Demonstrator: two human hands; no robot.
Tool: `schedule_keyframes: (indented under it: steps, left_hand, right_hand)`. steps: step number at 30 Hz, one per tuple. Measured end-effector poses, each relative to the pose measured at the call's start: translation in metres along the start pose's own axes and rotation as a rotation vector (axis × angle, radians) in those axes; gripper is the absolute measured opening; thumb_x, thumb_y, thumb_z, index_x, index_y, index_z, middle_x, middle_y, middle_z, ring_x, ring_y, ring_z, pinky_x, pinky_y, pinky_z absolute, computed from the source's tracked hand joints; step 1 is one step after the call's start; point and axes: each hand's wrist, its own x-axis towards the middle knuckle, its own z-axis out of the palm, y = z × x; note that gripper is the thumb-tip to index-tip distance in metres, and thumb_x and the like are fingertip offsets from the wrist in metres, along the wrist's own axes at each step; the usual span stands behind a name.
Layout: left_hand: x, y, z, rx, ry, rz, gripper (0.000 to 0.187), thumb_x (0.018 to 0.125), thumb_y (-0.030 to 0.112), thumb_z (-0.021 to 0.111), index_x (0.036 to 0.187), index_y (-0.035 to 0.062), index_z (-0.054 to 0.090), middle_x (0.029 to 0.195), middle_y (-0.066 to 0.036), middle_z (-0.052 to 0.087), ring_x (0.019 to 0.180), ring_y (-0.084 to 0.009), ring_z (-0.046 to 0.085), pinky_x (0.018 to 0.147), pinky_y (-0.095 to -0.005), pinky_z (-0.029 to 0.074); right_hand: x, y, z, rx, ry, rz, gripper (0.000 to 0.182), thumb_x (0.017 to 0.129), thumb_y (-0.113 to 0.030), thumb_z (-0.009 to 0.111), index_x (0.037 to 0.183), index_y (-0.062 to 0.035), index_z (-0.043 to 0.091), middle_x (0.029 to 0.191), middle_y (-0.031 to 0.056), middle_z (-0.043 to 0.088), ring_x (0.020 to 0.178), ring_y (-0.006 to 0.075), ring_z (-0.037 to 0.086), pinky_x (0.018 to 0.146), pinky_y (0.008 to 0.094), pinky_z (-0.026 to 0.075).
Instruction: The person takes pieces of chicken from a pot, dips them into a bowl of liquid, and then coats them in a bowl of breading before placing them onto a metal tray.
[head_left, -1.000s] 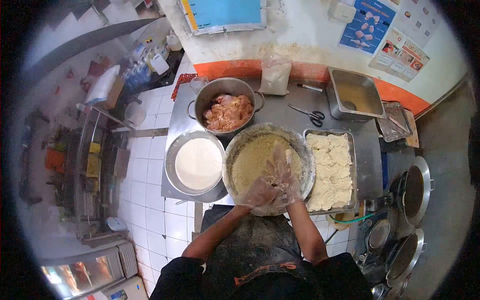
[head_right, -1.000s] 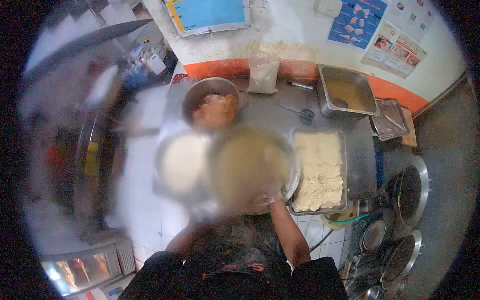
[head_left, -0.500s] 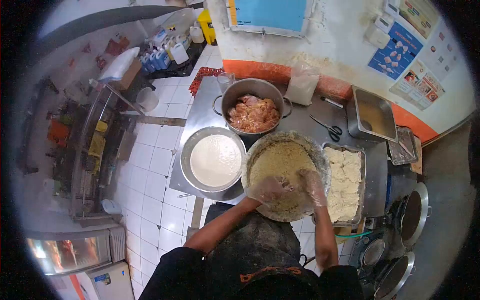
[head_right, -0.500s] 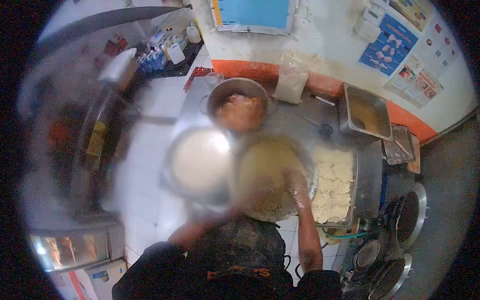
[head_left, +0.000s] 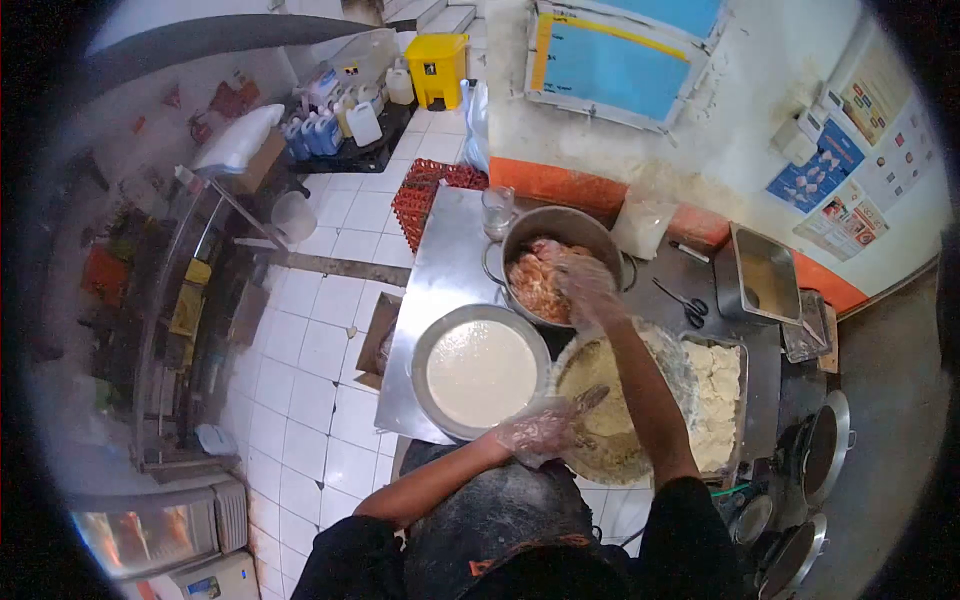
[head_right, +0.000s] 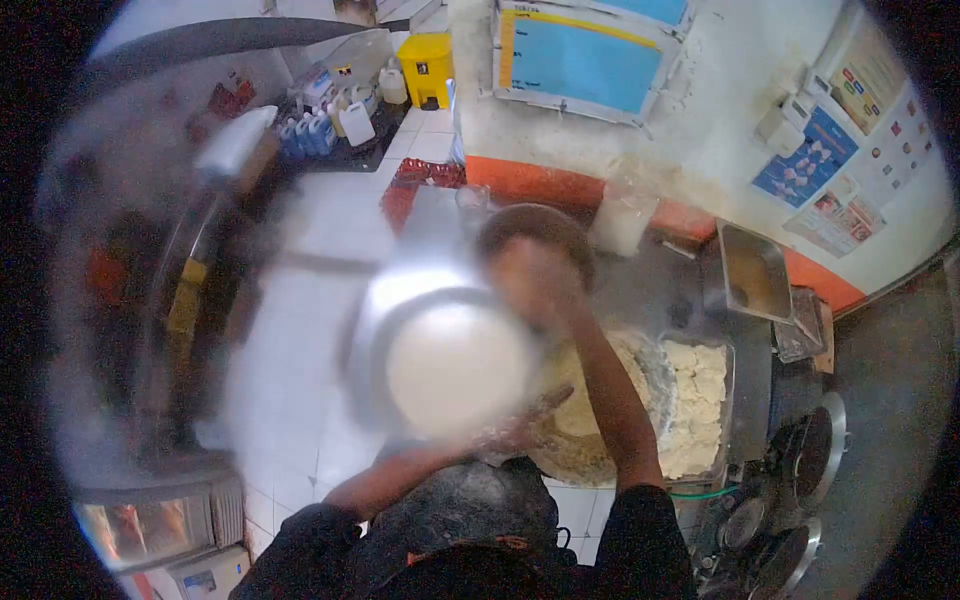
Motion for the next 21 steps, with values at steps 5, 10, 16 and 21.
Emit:
schedule_keyframes:
  steps: [5, 10, 16, 21]
  left_hand:
    - [-0.038, -0.022, -0.039, -0.804, 0.044, -0.083, 0.084, 0.101, 0.038, 0.065, 0.165, 0.0079, 0.021, 0.165, -0.018, 0.035, 0.142, -0.0308, 0.048, 0.118, -0.0422, 0.039]
    - [-0.074, -0.035, -0.079, -0.654, 0.148, -0.252, 0.081, 0.100, 0.036, 0.066, 0.164, 0.0073, 0.024, 0.164, -0.016, 0.038, 0.142, -0.0272, 0.049, 0.118, -0.0403, 0.040]
    - [-0.075, -0.061, -0.124, -0.595, 0.331, -0.348, 0.078, 0.100, 0.033, 0.067, 0.163, 0.0065, 0.027, 0.162, -0.014, 0.041, 0.141, -0.0228, 0.050, 0.117, -0.0380, 0.042]
    - [-0.044, -0.117, -0.111, -0.832, 0.460, -0.203, 0.071, 0.099, 0.027, 0.070, 0.157, 0.0013, 0.037, 0.156, -0.014, 0.049, 0.138, -0.0222, 0.053, 0.114, -0.0378, 0.047]
  right_hand:
    - [0.077, 0.017, 0.120, -0.353, -0.410, -0.036, 0.032, 0.100, -0.031, 0.059, 0.119, -0.0072, 0.070, 0.118, 0.0165, 0.071, 0.112, 0.0362, 0.065, 0.098, 0.0463, 0.051]
    - [0.084, 0.061, 0.140, -0.284, -0.415, -0.060, 0.033, 0.099, -0.030, 0.060, 0.121, -0.0068, 0.070, 0.117, 0.0166, 0.071, 0.112, 0.0359, 0.065, 0.099, 0.0450, 0.050]
    - [0.043, 0.005, 0.005, 0.478, -0.226, 0.489, 0.035, 0.099, -0.027, 0.060, 0.123, -0.0039, 0.068, 0.116, 0.0194, 0.070, 0.113, 0.0358, 0.064, 0.099, 0.0463, 0.049]
    - [0.001, 0.057, -0.025, 1.246, -0.738, 0.387, 0.039, 0.100, -0.030, 0.064, 0.129, -0.0042, 0.063, 0.130, 0.0159, 0.060, 0.122, 0.0300, 0.056, 0.101, 0.0443, 0.045]
